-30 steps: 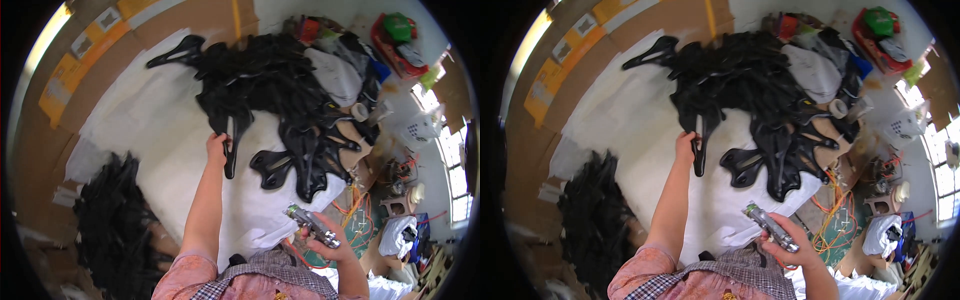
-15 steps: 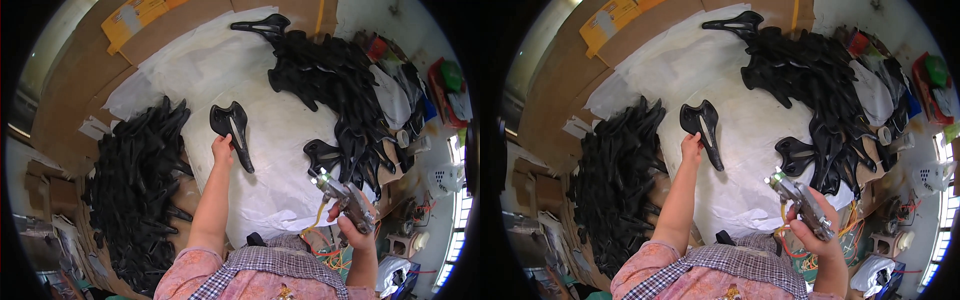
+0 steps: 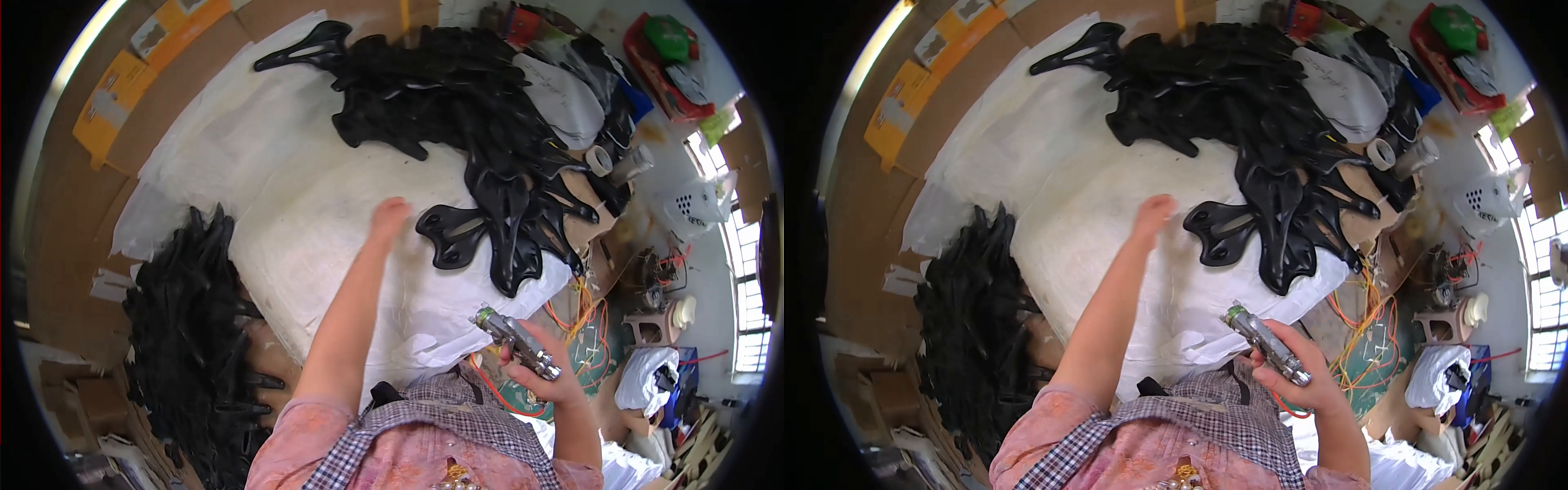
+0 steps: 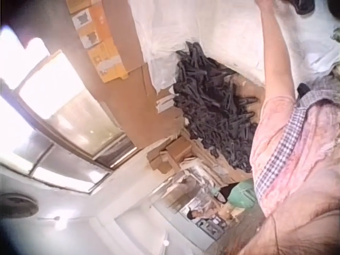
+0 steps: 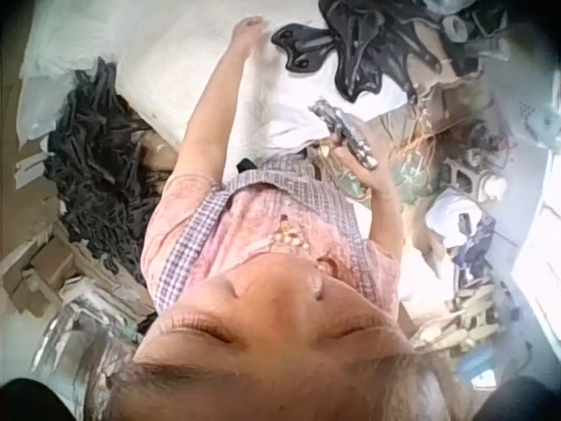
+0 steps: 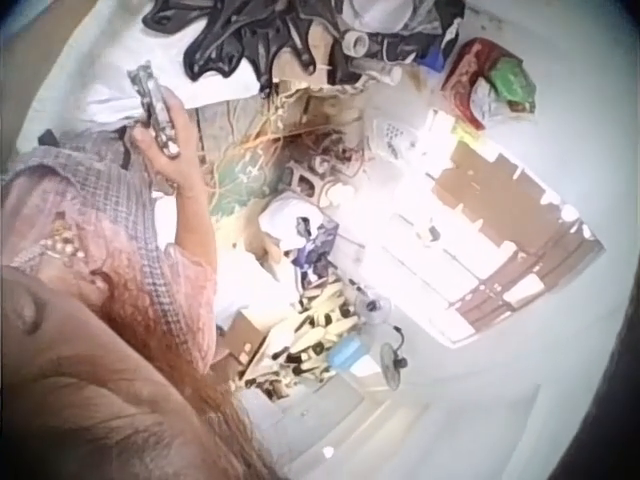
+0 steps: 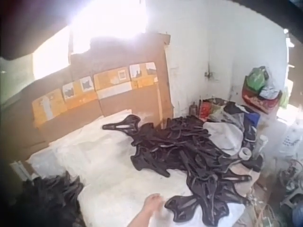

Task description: Inspecting, sorting, and using a spray gun on bicycle seats in a factory.

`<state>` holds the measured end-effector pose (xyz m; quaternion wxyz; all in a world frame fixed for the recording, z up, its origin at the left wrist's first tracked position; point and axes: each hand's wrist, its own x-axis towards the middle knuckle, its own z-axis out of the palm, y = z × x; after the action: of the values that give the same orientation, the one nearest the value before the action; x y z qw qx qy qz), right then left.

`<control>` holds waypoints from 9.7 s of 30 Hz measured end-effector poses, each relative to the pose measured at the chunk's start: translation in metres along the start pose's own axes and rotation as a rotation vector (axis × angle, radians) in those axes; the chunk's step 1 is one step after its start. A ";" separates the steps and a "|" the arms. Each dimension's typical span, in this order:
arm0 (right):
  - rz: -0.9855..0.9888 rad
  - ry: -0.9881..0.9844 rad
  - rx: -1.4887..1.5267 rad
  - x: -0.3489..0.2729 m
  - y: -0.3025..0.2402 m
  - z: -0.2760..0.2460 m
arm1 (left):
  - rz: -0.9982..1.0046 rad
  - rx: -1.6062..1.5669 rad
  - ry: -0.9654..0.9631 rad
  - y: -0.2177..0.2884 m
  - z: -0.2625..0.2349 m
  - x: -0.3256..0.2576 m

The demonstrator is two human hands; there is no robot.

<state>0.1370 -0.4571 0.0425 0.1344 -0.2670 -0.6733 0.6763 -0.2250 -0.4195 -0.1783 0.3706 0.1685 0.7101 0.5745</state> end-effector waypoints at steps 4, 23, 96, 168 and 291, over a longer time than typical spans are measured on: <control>-0.029 0.013 -0.059 -0.009 0.002 -0.006 | 0.037 0.446 -0.235 0.000 0.037 0.009; -0.118 0.029 0.152 0.050 -0.043 0.064 | -0.002 -0.537 0.551 -0.044 -0.153 -0.180; 0.052 -0.051 -0.224 0.004 -0.008 -0.024 | 0.454 0.884 -0.180 0.007 0.092 -0.108; -0.303 0.067 -0.429 0.227 0.086 -0.182 | 0.114 0.415 0.142 0.149 0.079 -0.092; -0.052 -0.177 -0.108 0.161 -0.047 -0.157 | 0.058 0.645 0.140 0.024 0.124 -0.003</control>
<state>0.0819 -0.2354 0.0677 0.0774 -0.1955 -0.7245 0.6564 -0.1382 -0.3295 -0.1631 0.2320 0.2575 0.8739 0.3408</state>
